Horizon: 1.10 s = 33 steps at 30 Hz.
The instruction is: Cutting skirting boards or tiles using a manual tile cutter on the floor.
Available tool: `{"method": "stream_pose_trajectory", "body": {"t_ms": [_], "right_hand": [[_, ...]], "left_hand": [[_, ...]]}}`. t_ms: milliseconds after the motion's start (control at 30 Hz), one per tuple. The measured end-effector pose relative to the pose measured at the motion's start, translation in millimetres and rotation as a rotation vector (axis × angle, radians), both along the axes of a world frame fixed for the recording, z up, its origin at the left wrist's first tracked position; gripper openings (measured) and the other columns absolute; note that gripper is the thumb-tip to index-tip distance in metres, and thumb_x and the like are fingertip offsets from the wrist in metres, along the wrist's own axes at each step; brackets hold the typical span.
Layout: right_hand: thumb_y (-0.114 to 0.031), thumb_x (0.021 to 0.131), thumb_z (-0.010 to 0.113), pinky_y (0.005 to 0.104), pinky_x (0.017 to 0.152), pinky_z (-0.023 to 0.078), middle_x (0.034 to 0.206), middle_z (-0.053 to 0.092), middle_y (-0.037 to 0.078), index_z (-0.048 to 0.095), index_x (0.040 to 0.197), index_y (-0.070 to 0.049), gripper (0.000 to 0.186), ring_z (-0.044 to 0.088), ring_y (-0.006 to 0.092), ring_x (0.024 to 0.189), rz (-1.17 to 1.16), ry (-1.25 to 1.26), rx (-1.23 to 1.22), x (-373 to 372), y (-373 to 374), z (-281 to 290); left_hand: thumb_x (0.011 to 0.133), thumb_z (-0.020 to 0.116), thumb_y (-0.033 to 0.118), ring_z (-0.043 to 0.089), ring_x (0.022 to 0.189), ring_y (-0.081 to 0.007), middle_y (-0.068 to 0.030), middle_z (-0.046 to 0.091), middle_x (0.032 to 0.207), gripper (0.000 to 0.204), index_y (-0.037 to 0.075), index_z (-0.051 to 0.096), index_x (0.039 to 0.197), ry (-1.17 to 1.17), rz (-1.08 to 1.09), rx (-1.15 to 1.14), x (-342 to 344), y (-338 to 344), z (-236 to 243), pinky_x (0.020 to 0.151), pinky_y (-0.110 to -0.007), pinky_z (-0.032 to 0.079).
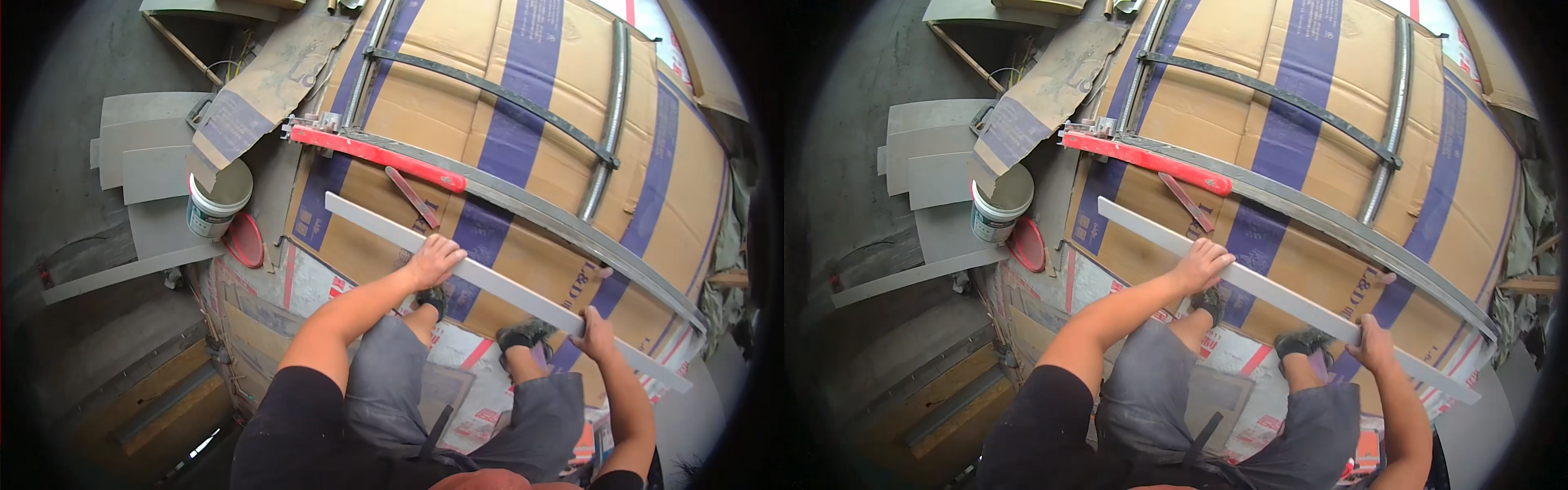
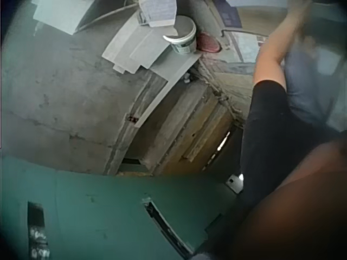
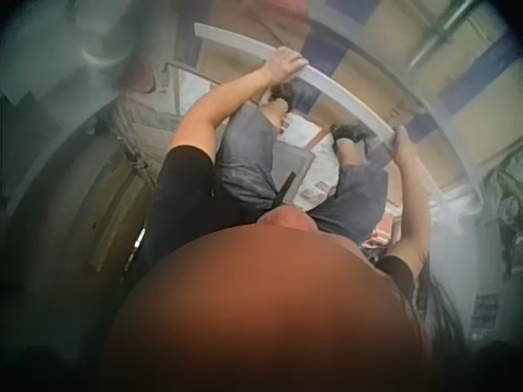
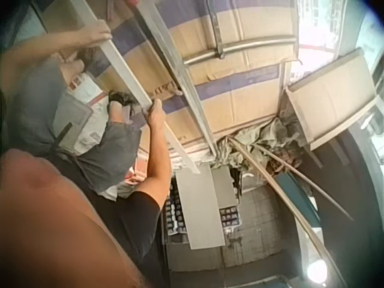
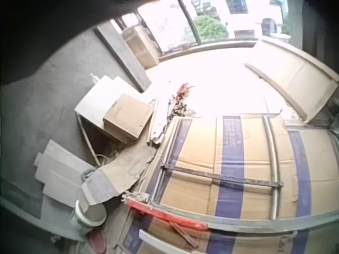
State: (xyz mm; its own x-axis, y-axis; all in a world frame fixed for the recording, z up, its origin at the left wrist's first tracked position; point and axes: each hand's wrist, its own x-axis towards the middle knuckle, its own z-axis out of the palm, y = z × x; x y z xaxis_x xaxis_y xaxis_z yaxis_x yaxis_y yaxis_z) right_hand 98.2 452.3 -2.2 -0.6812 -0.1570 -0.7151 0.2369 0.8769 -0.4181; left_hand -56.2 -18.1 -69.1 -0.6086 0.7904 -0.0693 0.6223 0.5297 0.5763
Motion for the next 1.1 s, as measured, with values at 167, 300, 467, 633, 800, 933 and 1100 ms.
{"method": "stream_pose_trajectory", "body": {"t_ms": [167,300,467,633,800,933,1100], "right_hand": [[-0.019,0.063,0.082,0.0491,0.072,0.053,0.098,0.061,0.018,0.057,0.103,-0.007,0.049,0.064,0.0418,0.085,0.136,0.236,-0.006,-17.8,-4.0,-103.5],[-0.023,0.061,0.082,0.0496,0.075,0.050,0.095,0.060,0.018,0.061,0.109,-0.005,0.056,0.063,0.0412,0.089,0.189,0.442,-0.028,-30.8,6.7,-149.7],[-0.023,0.067,0.080,0.0478,0.100,0.050,0.122,0.063,0.022,0.052,0.135,-0.001,0.076,0.061,0.0442,0.112,0.161,0.377,-0.040,-41.6,25.3,-216.4],[-0.021,0.071,0.077,0.0497,0.103,0.047,0.125,0.060,0.024,0.048,0.138,-0.002,0.076,0.057,0.0447,0.118,0.132,0.347,0.033,-54.0,13.3,-220.3],[-0.021,0.072,0.076,0.0486,0.108,0.042,0.132,0.054,0.023,0.044,0.142,-0.007,0.078,0.052,0.0452,0.122,0.064,0.345,0.049,-59.0,8.8,-237.4],[-0.014,0.067,0.077,0.0527,0.105,0.041,0.137,0.049,0.022,0.043,0.137,-0.002,0.079,0.048,0.0441,0.126,0.218,0.712,0.132,-71.7,1.3,-243.8],[-0.013,0.062,0.077,0.0559,0.112,0.035,0.145,0.042,0.021,0.046,0.135,-0.006,0.079,0.042,0.0429,0.134,0.198,0.882,0.105,-84.7,-6.2,-237.6]], "left_hand": [[0.061,0.086,0.014,0.052,0.114,-0.0377,-0.0136,0.054,0.120,0.073,0.010,0.057,0.128,0.087,0.008,0.009,-30.6,-11.7,-89.8,0.107,-0.051,0.039],[0.059,0.089,0.019,0.046,0.129,-0.0393,-0.0136,0.052,0.128,0.077,0.013,0.057,0.129,0.192,-0.027,0.074,-56.9,-3.4,-131.9,0.118,-0.056,0.030],[0.069,0.086,0.034,0.041,0.139,-0.0383,-0.0153,0.048,0.145,0.076,0.021,0.057,0.138,0.273,-0.012,-0.136,-72.9,-6.4,-167.4,0.120,-0.058,0.022],[0.080,0.078,0.038,0.039,0.141,-0.0394,-0.0163,0.050,0.145,0.069,0.020,0.054,0.142,0.194,-0.001,-0.237,-92.2,-13.9,-182.2,0.120,-0.056,0.024],[0.078,0.079,0.037,0.032,0.148,-0.0393,-0.0150,0.039,0.157,0.069,0.022,0.055,0.141,0.295,0.068,-0.148,-114.8,-10.3,-193.5,0.121,-0.059,0.022],[0.077,0.081,0.039,0.031,0.149,-0.0380,-0.0134,0.037,0.159,0.071,0.024,0.055,0.141,0.282,0.078,-0.229,-128.8,-6.7,-197.4,0.121,-0.059,0.022],[0.077,0.081,0.040,0.033,0.148,-0.0353,-0.0123,0.039,0.158,0.068,0.027,0.058,0.140,0.194,0.049,-0.313,-133.9,-10.7,-200.3,0.122,-0.057,0.022]]}}
